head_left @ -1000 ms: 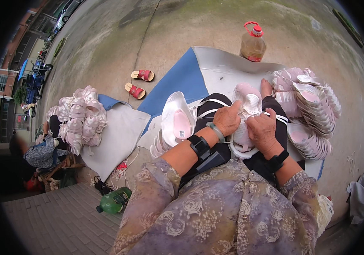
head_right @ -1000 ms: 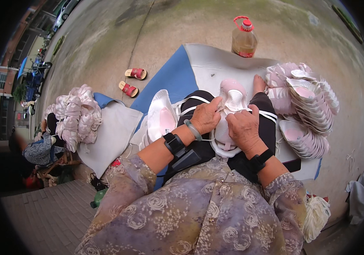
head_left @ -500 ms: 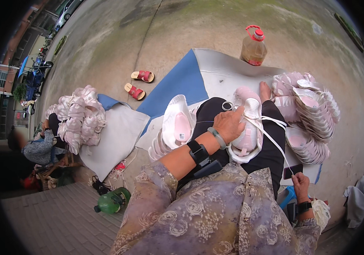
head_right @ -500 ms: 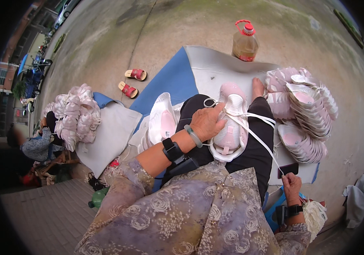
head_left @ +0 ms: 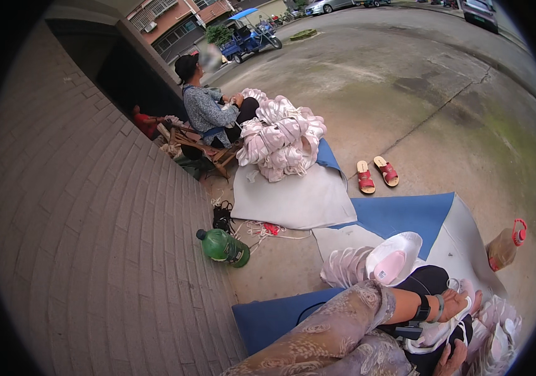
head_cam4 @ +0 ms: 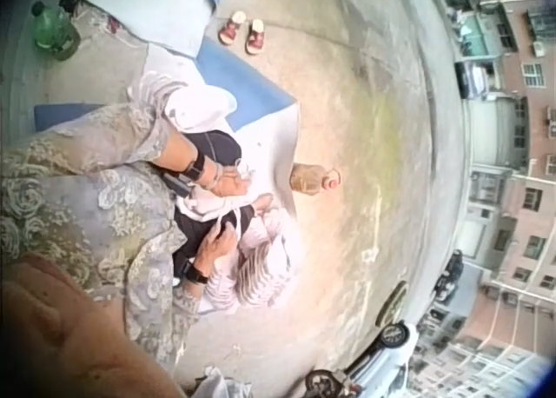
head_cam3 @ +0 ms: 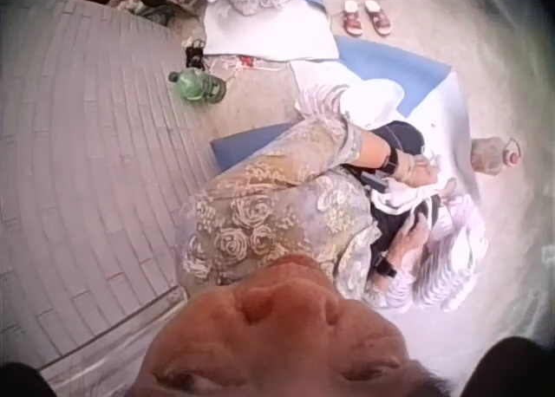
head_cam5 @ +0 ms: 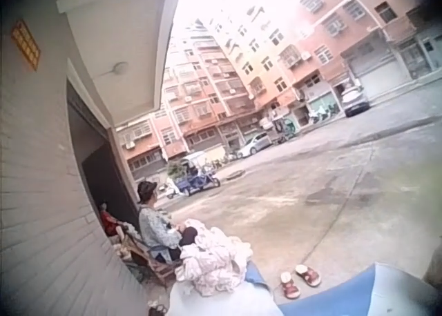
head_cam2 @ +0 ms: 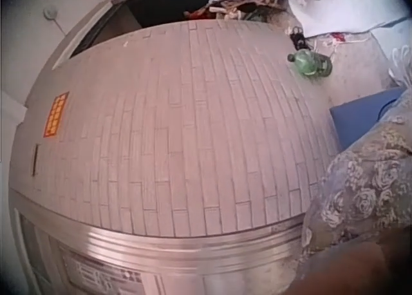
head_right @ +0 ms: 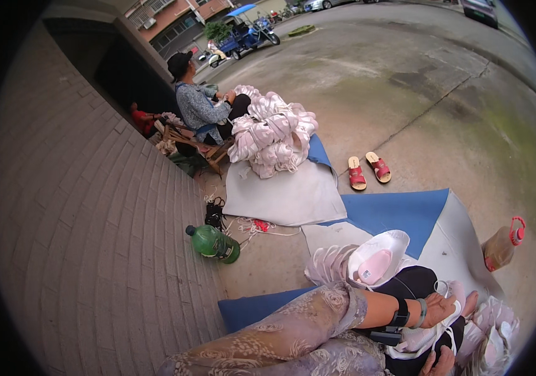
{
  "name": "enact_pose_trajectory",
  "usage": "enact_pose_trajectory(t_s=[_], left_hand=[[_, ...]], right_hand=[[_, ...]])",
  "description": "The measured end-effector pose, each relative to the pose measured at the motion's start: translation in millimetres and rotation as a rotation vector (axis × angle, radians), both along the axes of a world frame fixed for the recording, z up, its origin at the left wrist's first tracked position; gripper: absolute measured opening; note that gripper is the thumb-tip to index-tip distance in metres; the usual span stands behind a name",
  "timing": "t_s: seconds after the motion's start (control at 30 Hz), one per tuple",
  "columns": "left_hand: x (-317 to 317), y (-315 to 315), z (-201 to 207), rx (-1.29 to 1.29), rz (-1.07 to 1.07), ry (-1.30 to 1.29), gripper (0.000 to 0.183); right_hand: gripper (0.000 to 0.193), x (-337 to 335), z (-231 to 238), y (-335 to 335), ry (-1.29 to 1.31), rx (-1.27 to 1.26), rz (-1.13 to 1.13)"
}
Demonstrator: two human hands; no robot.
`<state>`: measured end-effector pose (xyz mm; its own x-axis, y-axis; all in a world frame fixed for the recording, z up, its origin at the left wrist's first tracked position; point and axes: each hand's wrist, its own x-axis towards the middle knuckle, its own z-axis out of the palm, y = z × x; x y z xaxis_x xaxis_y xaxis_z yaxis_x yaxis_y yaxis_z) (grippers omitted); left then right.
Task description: The person is lacing a pink sneaker while sitting outdoors with a large pile of identical shoes.
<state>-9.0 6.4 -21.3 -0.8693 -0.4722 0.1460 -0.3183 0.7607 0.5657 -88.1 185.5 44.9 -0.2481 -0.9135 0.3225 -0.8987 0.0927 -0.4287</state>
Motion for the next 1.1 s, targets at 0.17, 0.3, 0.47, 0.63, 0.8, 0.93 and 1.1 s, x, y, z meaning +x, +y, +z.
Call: enact_pose_trajectory(t_s=[0.17,0.3,0.47,0.63,0.8,0.93,1.1], left_hand=[[3,-7,-6,-0.136,-0.181,0.001,0.026],[2,-16,1,-0.193,-0.294,0.01,0.042],[4,-17,20,-0.166,-0.271,-0.006,0.022],[-4,-14,9,-0.137,-0.26,-0.037,0.026],[-3,-14,11,-0.082,-0.213,-0.037,0.03],[2,-20,40,-0.044,-0.296,-0.165,0.032],[-1,-29,60,0.02,-0.438,-0.438,0.04]], right_hand=[[0.026,6,11,-23,-0.041,0.083,0.033],[0.025,9,11,-26,-0.092,0.138,-0.009],[0.025,10,16,-31,-0.153,0.192,-0.006],[0.023,4,-8,-27,-0.115,0.056,0.026],[0.021,5,-2,-27,-0.158,0.096,-0.006],[0.02,7,3,-26,-0.19,0.028,-0.013],[0.02,11,9,-27,-0.223,0.016,-0.01]])
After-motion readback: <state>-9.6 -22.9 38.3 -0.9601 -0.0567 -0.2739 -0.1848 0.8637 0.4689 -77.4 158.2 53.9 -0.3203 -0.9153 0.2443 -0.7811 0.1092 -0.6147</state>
